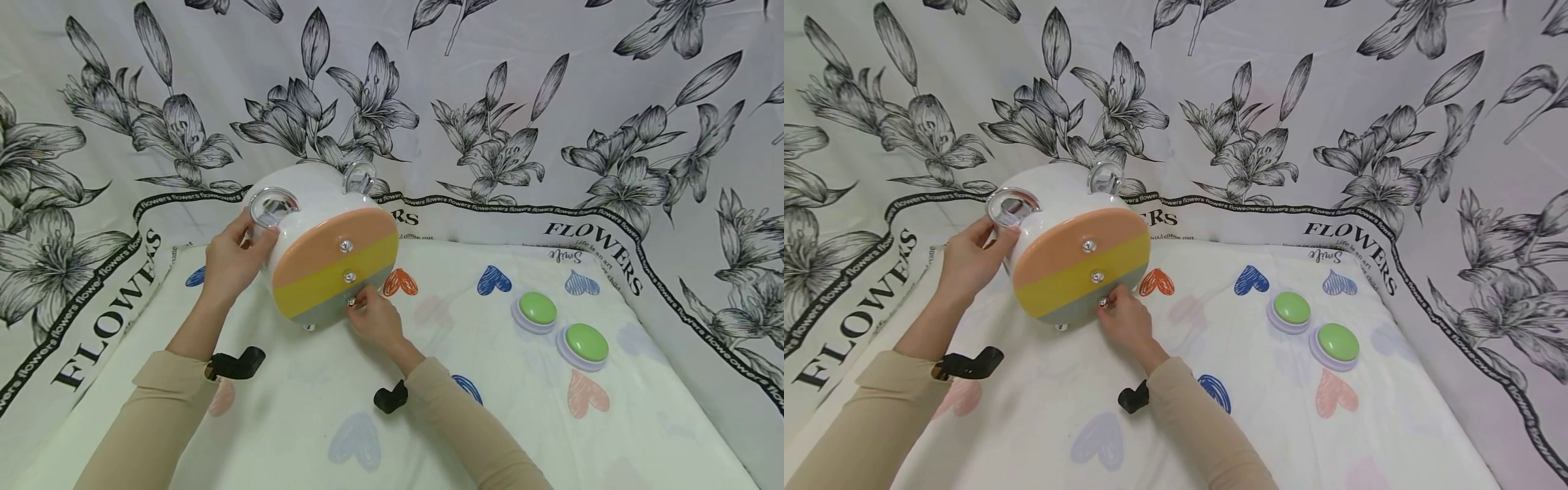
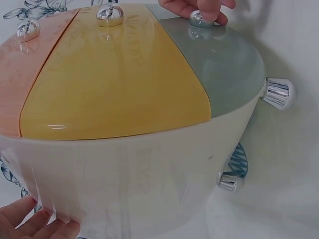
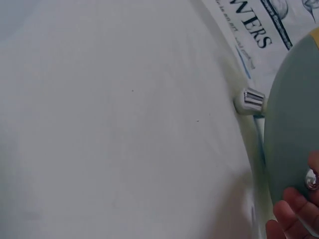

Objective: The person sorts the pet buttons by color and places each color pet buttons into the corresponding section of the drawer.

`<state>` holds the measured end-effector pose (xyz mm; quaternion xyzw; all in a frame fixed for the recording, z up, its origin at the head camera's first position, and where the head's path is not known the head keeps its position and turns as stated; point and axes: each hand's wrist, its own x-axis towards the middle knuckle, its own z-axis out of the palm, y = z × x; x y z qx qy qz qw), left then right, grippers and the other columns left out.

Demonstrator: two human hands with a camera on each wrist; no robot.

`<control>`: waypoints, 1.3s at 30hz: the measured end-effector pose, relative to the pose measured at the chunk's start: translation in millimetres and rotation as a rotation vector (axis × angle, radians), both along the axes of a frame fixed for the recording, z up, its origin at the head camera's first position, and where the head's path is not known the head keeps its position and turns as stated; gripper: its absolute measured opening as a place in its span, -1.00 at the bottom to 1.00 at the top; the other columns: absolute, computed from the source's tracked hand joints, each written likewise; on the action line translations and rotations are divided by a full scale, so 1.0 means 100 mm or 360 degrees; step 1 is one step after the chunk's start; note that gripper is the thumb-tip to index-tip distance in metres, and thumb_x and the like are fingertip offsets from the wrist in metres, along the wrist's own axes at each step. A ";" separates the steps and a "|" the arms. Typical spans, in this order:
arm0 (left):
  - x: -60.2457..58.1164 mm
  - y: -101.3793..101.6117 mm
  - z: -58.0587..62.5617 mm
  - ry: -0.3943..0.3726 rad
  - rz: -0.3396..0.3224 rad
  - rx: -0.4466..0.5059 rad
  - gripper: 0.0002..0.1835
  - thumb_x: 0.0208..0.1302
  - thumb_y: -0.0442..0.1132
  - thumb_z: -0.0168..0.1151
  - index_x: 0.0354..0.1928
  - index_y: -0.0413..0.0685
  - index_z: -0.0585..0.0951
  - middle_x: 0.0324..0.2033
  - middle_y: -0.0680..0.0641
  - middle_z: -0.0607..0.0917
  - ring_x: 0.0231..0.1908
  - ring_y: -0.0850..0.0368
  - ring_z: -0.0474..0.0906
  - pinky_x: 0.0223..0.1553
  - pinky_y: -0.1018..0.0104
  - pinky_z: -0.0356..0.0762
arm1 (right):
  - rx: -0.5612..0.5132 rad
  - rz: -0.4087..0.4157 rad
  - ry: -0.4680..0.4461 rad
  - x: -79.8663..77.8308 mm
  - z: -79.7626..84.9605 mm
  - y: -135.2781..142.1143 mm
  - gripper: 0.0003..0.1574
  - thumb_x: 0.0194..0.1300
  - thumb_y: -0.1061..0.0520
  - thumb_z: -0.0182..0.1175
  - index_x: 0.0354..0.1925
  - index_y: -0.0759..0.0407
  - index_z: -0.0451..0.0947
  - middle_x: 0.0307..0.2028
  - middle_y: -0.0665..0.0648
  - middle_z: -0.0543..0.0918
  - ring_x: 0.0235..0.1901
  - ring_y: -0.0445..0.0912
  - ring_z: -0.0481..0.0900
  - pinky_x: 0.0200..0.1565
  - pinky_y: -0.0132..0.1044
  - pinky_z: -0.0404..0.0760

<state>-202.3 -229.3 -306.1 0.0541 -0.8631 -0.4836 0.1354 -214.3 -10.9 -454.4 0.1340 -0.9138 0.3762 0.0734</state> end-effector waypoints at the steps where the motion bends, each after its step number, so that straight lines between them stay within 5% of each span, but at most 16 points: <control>1: 0.00 0.00 0.00 -0.0002 0.0002 -0.0001 -0.26 0.19 0.23 0.06 0.37 0.15 0.21 0.39 0.08 0.10 0.36 0.02 0.05 0.24 0.09 0.28 | -0.0005 -0.0020 0.0003 0.00 -0.01 -0.01 -0.73 0.13 -0.06 0.24 -0.30 0.02 0.40 -0.37 -0.08 0.66 -0.49 -0.22 0.58 -0.56 -0.45 0.41; 16: 0.00 0.00 0.00 -0.0015 0.0004 -0.0012 -0.25 0.17 0.25 0.06 0.38 0.16 0.20 0.39 0.09 0.09 0.36 0.01 0.05 0.24 0.08 0.28 | -0.0068 -0.0133 0.0096 0.00 -0.02 -0.08 -0.74 0.09 -0.03 0.25 -0.43 0.02 0.37 -0.50 -0.11 0.63 -0.60 -0.25 0.50 -0.67 -0.46 0.32; 39: 0.00 -0.01 0.01 -0.0022 0.0007 -0.0010 -0.25 0.18 0.24 0.05 0.38 0.17 0.18 0.40 0.10 0.07 0.36 -0.01 0.04 0.23 0.08 0.29 | -0.0014 -0.0137 -0.0042 0.10 0.06 0.05 -0.78 0.03 -0.03 0.27 -0.46 -0.02 0.42 -0.56 -0.14 0.60 -0.65 -0.25 0.45 -0.69 -0.42 0.32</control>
